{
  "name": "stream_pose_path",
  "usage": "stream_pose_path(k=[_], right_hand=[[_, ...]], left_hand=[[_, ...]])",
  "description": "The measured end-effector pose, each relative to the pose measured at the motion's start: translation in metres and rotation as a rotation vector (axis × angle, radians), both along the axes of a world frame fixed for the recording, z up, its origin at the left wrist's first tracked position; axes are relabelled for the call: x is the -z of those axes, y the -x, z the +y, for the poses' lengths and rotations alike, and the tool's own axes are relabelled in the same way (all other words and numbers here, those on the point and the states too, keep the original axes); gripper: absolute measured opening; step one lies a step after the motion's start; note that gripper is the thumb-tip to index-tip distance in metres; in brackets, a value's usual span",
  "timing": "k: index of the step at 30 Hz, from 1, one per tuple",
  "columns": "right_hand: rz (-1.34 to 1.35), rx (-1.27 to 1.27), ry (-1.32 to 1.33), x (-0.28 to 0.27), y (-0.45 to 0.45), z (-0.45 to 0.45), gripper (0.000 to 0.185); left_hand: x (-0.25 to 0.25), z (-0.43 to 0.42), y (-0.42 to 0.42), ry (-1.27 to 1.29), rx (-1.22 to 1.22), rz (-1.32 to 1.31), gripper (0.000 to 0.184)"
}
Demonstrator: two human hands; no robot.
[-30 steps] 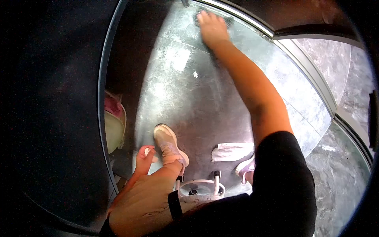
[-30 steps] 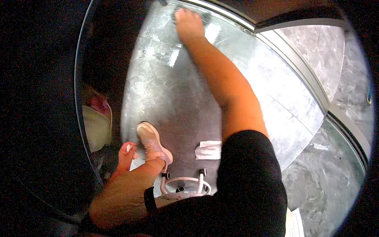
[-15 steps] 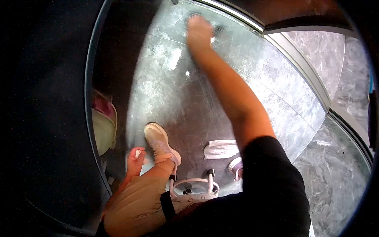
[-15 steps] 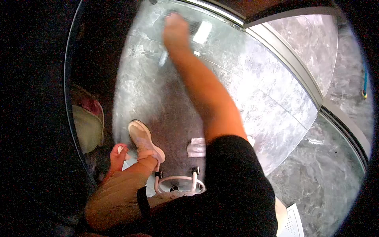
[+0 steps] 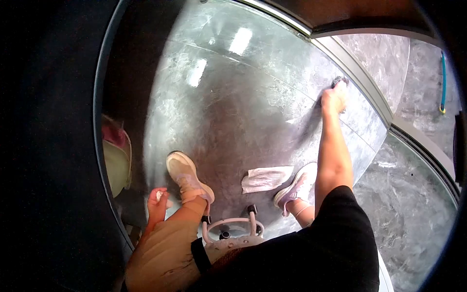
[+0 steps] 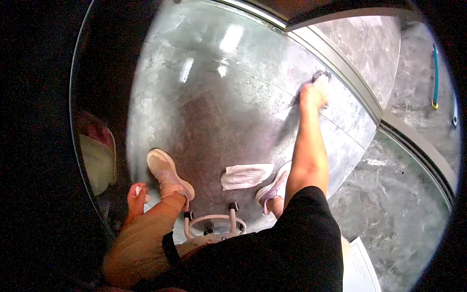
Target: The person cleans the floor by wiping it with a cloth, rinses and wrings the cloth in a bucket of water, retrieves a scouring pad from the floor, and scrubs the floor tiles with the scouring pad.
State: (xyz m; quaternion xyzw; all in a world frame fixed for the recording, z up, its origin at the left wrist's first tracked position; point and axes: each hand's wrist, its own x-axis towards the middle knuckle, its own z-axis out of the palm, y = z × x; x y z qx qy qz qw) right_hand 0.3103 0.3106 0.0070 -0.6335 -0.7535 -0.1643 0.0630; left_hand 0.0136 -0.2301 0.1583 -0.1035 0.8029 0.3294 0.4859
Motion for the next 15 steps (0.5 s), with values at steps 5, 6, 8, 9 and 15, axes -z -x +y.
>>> stream_pose_path(k=[5, 6, 8, 9, 15], right_hand=[[0.385, -0.409, -0.077, 0.013, 0.127, -0.027, 0.011], [0.424, -0.457, 0.083, 0.019, 0.169, -0.034, 0.011], [0.296, -0.517, 0.471, 0.01, 0.249, -0.058, 0.015], [0.347, -0.679, 0.375, 0.006, 0.27, -0.077, 0.017], [0.314, -0.681, 0.227, 0.024, 0.146, -0.033, 0.038]], left_hand=[[-0.001, 0.001, 0.001, -0.042, -0.06, -0.013, 0.015], [-0.002, 0.004, 0.002, -0.035, -0.055, -0.008, 0.015], [-0.002, 0.01, -0.001, -0.106, -0.022, 0.036, 0.014], [0.0, 0.009, -0.002, -0.112, -0.019, 0.03, 0.014], [0.005, -0.006, -0.001, -0.027, -0.008, 0.011, 0.013]])
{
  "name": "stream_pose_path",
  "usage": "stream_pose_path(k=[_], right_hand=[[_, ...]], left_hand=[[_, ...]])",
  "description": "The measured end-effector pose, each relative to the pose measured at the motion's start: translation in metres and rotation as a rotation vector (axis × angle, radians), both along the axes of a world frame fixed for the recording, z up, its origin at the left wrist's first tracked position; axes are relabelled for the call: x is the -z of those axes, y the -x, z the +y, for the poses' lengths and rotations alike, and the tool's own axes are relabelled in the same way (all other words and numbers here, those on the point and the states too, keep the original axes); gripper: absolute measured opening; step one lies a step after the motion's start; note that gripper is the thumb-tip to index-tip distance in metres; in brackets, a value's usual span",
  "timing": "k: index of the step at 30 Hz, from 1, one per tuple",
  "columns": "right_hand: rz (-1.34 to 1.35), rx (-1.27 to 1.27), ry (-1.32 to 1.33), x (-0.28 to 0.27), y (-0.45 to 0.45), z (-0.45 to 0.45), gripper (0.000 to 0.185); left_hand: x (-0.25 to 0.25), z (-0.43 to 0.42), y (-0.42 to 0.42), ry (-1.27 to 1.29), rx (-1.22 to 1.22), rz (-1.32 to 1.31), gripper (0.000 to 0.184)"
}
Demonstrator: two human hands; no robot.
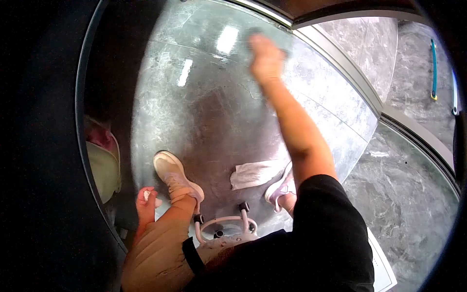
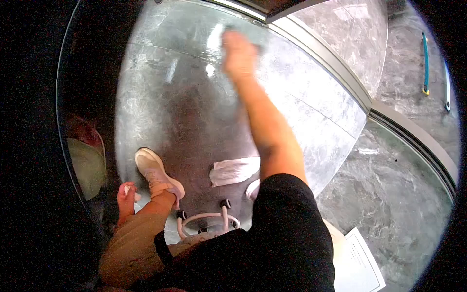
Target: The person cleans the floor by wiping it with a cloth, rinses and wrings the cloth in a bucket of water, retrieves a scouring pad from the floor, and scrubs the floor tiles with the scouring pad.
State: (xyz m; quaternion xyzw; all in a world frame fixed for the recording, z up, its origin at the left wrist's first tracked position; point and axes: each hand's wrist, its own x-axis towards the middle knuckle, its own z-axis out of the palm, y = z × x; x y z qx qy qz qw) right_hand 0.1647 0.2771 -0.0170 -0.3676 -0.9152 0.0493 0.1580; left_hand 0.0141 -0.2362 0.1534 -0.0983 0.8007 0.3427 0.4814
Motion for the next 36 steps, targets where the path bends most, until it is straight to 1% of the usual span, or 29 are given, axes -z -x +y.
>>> stream_pose_path(k=[1, 2, 3, 5, 7, 8, 9, 10, 11, 13, 14, 16, 18, 19, 20, 21, 23, 25, 27, 29, 30, 32, 33, 34, 35, 36], right_hand=[[-0.063, 0.244, -0.099, -0.023, -0.039, 0.014, 0.038], [-0.11, 0.301, -0.086, -0.02, -0.092, 0.046, 0.036], [-0.225, 0.565, 0.178, -0.044, -0.126, 0.059, 0.036], [-0.311, 0.769, 0.11, -0.024, -0.184, 0.068, 0.031], [-0.372, 0.662, -0.066, -0.02, -0.156, 0.042, 0.032], [-0.241, 0.5, 0.064, -0.039, -0.12, 0.023, 0.028], [-0.013, 0.278, -0.164, -0.013, -0.093, 0.008, 0.025], [-0.016, 0.248, -0.197, -0.017, -0.049, -0.033, 0.025], [-0.18, 0.112, 0.225, -0.018, -0.019, -0.059, 0.033], [-0.036, -0.167, 0.04, -0.033, 0.008, -0.12, 0.04], [-0.027, -0.158, 0.031, -0.036, 0.004, -0.116, 0.04], [-0.013, -0.292, 0.204, -0.041, -0.021, -0.108, 0.042], [-0.123, 0.045, 0.124, -0.032, -0.075, -0.07, 0.051], [-0.018, 0.122, 0.019, -0.025, -0.105, -0.034, 0.045], [-0.059, 0.301, -0.109, -0.026, -0.132, -0.012, 0.032], [-0.143, 0.447, -0.291, -0.018, -0.152, 0.001, 0.029], [-0.23, 0.585, -0.483, -0.031, -0.15, 0.002, 0.026], [-0.392, 0.572, 0.164, -0.036, -0.104, -0.014, 0.036], [-0.198, 0.223, 0.06, -0.017, -0.047, -0.054, 0.039], [-0.13, -0.024, -0.028, -0.033, -0.013, -0.09, 0.039], [-0.126, -0.02, -0.033, -0.031, -0.018, -0.081, 0.039], [0.08, -0.117, 0.189, -0.025, -0.053, -0.048, 0.04], [-0.158, 0.085, 0.014, -0.028, -0.073, -0.033, 0.04], [-0.125, 0.174, -0.037, -0.022, -0.102, -0.009, 0.04], [-0.107, 0.244, -0.131, -0.022, -0.123, 0.006, 0.023], [-0.229, 0.383, -0.229, -0.019, -0.132, 0.008, 0.022]], left_hand=[[0.0, -0.003, -0.001, 0.002, 0.001, -0.009, 0.013], [-0.001, -0.006, -0.001, -0.012, -0.001, 0.001, 0.013], [-0.001, -0.007, 0.0, -0.032, -0.004, 0.016, 0.013], [0.001, -0.012, 0.001, -0.025, 0.006, 0.018, 0.013], [0.0, -0.013, -0.004, -0.011, 0.015, 0.019, 0.013], [-0.001, -0.009, -0.003, -0.006, 0.008, 0.015, 0.013], [-0.002, -0.006, -0.001, 0.003, 0.006, 0.014, 0.013], [-0.002, -0.004, -0.001, 0.014, 0.012, 0.015, 0.013], [-0.001, -0.002, -0.003, -0.022, -0.001, 0.032, 0.013], [-0.001, 0.0, -0.004, -0.069, 0.0, 0.058, 0.013], [0.001, 0.0, -0.003, -0.071, 0.002, 0.046, 0.012], [-0.001, -0.005, -0.003, -0.056, -0.004, 0.029, 0.012], [-0.004, -0.01, -0.003, -0.051, 0.05, 0.062, 0.012], [-0.005, -0.013, -0.003, -0.049, 0.047, 0.059, 0.012], [-0.006, -0.015, -0.004, -0.018, 0.017, 0.07, 0.011], [-0.005, -0.017, -0.007, 0.009, -0.015, 0.075, 0.011], [0.001, -0.023, -0.006, -0.022, -0.025, 0.07, 0.012], [0.002, -0.016, -0.007, -0.051, -0.039, 0.082, 0.012], [-0.003, -0.005, -0.008, -0.055, 0.014, 0.098, 0.012], [-0.006, -0.004, -0.009, -0.054, 0.016, 0.089, 0.012], [-0.003, -0.002, -0.008, -0.071, 0.008, 0.084, 0.012], [0.002, -0.009, -0.005, -0.088, 0.026, 0.108, 0.012], [0.002, -0.016, -0.007, -0.094, 0.037, 0.128, 0.012], [0.002, -0.021, -0.01, -0.08, 0.023, 0.124, 0.012], [0.002, -0.022, -0.01, -0.061, 0.009, 0.116, 0.012], [0.002, -0.023, -0.01, -0.043, -0.005, 0.111, 0.012]])
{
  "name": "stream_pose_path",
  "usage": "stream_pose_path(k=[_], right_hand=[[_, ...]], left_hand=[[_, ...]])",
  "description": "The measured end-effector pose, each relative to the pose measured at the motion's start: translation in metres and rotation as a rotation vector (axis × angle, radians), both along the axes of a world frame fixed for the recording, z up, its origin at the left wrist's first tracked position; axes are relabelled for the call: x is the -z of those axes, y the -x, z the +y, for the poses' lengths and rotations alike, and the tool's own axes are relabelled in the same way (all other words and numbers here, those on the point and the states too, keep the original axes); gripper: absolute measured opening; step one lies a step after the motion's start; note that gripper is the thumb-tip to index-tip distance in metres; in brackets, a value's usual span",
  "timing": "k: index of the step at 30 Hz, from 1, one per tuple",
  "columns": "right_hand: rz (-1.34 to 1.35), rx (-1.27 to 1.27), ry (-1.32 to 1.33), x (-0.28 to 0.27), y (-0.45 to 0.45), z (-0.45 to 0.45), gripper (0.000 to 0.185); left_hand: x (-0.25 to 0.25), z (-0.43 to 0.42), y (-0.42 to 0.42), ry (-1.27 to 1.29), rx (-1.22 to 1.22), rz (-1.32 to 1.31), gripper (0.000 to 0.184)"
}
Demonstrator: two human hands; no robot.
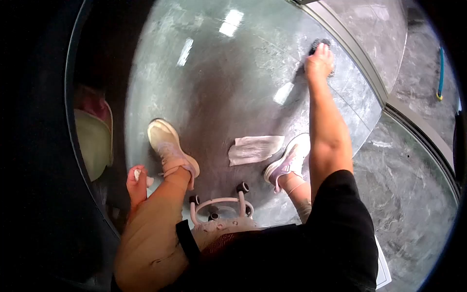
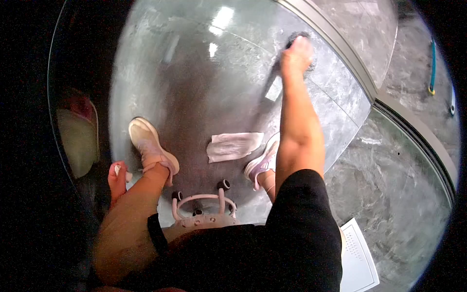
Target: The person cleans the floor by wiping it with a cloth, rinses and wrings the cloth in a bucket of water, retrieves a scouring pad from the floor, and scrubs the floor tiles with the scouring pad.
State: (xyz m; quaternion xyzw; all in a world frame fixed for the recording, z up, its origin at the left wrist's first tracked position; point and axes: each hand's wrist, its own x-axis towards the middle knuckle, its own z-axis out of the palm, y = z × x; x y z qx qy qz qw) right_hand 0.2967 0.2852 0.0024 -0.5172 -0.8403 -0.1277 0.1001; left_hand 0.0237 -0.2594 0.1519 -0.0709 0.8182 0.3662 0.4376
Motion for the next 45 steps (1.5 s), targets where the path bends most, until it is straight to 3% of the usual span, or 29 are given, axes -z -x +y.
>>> stream_pose_path(k=[2, 4, 5, 6, 8, 9, 11, 12, 13, 14, 15, 16, 17, 20, 21, 22, 23, 24, 25, 28, 30, 31, 32, 34, 35, 37, 39, 42, 45], right_hand=[[0.087, 0.023, 0.122, -0.009, 0.028, -0.016, 0.013], [0.375, -0.024, 0.368, 0.011, 0.071, -0.063, 0.026], [0.464, -0.006, 0.63, -0.027, 0.109, -0.107, 0.025], [0.411, -0.287, 0.63, 0.011, 0.114, -0.146, 0.028], [0.343, -0.654, 0.577, 0.017, 0.126, -0.228, 0.033], [0.346, -0.656, 0.575, 0.006, 0.119, -0.24, 0.033], [0.198, -0.977, 0.654, -0.007, 0.112, -0.252, 0.03], [0.305, -0.756, 0.89, 0.026, 0.112, -0.24, 0.026], [0.338, -0.719, 0.704, 0.003, 0.119, -0.202, 0.023], [0.142, -0.725, 0.381, 0.023, 0.121, -0.164, 0.02], [-0.027, -0.391, 0.505, 0.017, 0.136, -0.114, 0.023], [0.147, -0.273, 0.356, -0.008, 0.145, -0.083, 0.025], [0.194, -0.14, 0.401, -0.012, 0.149, -0.055, 0.026], [-0.022, -0.256, 0.216, -0.027, 0.173, -0.067, 0.025], [-0.102, -0.274, 0.198, -0.005, 0.181, -0.09, 0.017], [-0.145, -0.392, 0.399, -0.001, 0.185, -0.12, 0.011], [0.033, -0.508, 0.531, 0.003, 0.18, -0.164, 0.011], [-0.061, -0.72, 0.589, 0.003, 0.173, -0.207, 0.01], [0.173, -0.917, 0.622, 0.011, 0.154, -0.246, 0.009], [0.205, -0.992, 0.588, 0.012, 0.157, -0.259, 0.012], [-0.066, -0.589, 0.83, -0.004, 0.208, -0.197, 0.012], [0.177, -0.537, 0.659, 0.003, 0.221, -0.166, 0.016], [0.214, -0.501, 0.563, 0.002, 0.239, -0.136, 0.016], [-0.005, -0.392, 0.875, -0.038, 0.266, -0.102, 0.037], [0.297, -0.409, 0.45, -0.023, 0.254, -0.131, 0.018], [0.052, -0.492, 0.72, 0.005, 0.235, -0.173, 0.019], [0.053, -0.812, 0.633, 0.015, 0.199, -0.238, 0.021], [0.031, -0.89, 0.737, -0.001, 0.199, -0.248, 0.014], [0.211, -0.566, 0.671, 0.006, 0.259, -0.173, 0.016]], left_hand=[[0.001, 0.001, 0.0, -0.014, -0.015, 0.013, 0.012], [-0.002, 0.005, -0.001, -0.028, 0.007, 0.013, 0.012], [-0.003, 0.01, -0.002, -0.022, 0.003, 0.019, 0.012], [-0.004, 0.014, -0.003, -0.027, 0.009, 0.019, 0.012], [-0.004, 0.011, -0.002, -0.087, -0.011, -0.018, 0.012], [-0.002, 0.006, -0.003, -0.088, -0.012, -0.014, 0.012], [0.004, 0.001, -0.005, -0.088, -0.02, 0.035, 0.013], [0.006, -0.003, -0.004, -0.077, -0.02, 0.03, 0.013], [0.006, -0.005, -0.004, -0.056, -0.021, 0.019, 0.013], [0.005, -0.007, -0.004, -0.038, -0.023, 0.011, 0.013], [0.006, -0.008, -0.006, -0.031, -0.022, 0.013, 0.013], [0.006, -0.009, -0.006, -0.061, -0.032, 0.014, 0.013], [0.007, -0.01, -0.007, -0.091, -0.042, 0.017, 0.014], [0.011, -0.012, -0.009, -0.112, -0.062, 0.031, 0.014], [0.011, -0.012, -0.011, -0.12, -0.063, 0.032, 0.014], [0.006, -0.008, -0.012, -0.123, -0.074, 0.015, 0.013], [0.005, -0.005, -0.013, -0.125, -0.073, 0.023, 0.013], [0.004, -0.003, -0.013, -0.127, -0.076, 0.019, 0.013], [0.004, -0.001, -0.012, -0.128, -0.077, 0.017, 0.013], [0.01, -0.01, -0.01, -0.163, -0.058, 0.027, 0.012], [0.007, -0.015, -0.013, -0.113, -0.044, 0.025, 0.012], [0.009, -0.019, -0.014, -0.121, -0.064, 0.038, 0.012], [0.01, -0.021, -0.014, -0.131, -0.086, 0.053, 0.012], [0.009, -0.018, -0.013, -0.13, -0.074, 0.061, 0.012], [0.008, -0.017, -0.013, -0.132, -0.068, 0.055, 0.012], [0.011, -0.013, -0.013, -0.135, -0.069, 0.073, 0.012], [0.009, -0.007, -0.012, -0.168, -0.062, 0.069, 0.013], [0.007, -0.007, -0.01, -0.129, -0.013, 0.064, 0.013], [0.001, -0.005, -0.014, -0.069, -0.05, 0.062, 0.012]])
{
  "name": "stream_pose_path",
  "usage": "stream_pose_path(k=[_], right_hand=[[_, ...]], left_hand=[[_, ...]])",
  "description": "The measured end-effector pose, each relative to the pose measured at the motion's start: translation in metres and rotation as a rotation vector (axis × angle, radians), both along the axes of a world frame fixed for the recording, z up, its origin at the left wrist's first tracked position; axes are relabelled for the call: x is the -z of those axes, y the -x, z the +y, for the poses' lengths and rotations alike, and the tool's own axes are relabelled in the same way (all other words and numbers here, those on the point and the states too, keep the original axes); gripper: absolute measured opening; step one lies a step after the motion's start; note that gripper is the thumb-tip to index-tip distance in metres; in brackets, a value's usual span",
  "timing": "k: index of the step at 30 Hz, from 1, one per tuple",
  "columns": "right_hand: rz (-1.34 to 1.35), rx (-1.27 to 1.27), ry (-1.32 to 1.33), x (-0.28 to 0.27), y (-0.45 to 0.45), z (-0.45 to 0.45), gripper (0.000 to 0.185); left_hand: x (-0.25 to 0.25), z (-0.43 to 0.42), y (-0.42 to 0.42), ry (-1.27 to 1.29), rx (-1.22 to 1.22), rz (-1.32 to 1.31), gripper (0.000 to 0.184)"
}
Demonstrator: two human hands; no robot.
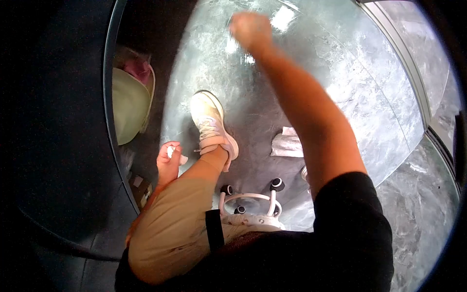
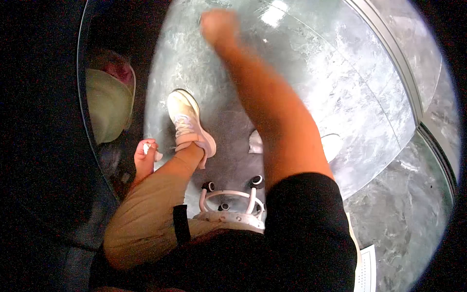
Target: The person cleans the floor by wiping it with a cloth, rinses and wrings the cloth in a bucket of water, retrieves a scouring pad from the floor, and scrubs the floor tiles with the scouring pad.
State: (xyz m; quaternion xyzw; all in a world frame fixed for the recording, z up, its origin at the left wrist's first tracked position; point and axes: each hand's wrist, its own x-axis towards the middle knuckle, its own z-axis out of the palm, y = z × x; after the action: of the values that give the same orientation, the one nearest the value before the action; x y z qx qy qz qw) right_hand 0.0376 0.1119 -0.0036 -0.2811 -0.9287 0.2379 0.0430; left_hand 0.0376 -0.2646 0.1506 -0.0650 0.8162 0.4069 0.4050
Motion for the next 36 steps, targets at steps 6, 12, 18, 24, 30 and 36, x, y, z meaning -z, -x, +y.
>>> stream_pose_path(k=[6, 12, 18, 24, 30, 36], right_hand=[[-0.019, -0.142, -0.077, 0.008, -0.046, -0.053, 0.015], [-0.261, -0.043, 0.115, -0.021, -0.014, -0.003, 0.016], [-0.362, 0.017, 0.098, -0.008, 0.005, 0.0, 0.015], [0.043, -0.27, 0.119, -0.008, -0.034, -0.061, 0.008], [0.268, 0.153, -0.256, 0.004, 0.084, 0.015, 0.007], [0.237, -0.398, 0.031, -0.006, -0.003, -0.067, 0.009]], left_hand=[[0.006, 0.004, 0.0, -0.078, -0.035, 0.013, 0.012], [-0.002, 0.013, 0.0, -0.034, 0.053, -0.035, 0.011], [-0.007, 0.02, 0.005, -0.009, 0.032, -0.031, 0.011], [-0.009, 0.027, 0.006, 0.005, 0.061, -0.062, 0.01], [-0.007, 0.013, 0.003, 0.04, 0.115, -0.029, 0.01], [-0.012, 0.029, 0.01, 0.015, 0.063, -0.094, 0.01]])
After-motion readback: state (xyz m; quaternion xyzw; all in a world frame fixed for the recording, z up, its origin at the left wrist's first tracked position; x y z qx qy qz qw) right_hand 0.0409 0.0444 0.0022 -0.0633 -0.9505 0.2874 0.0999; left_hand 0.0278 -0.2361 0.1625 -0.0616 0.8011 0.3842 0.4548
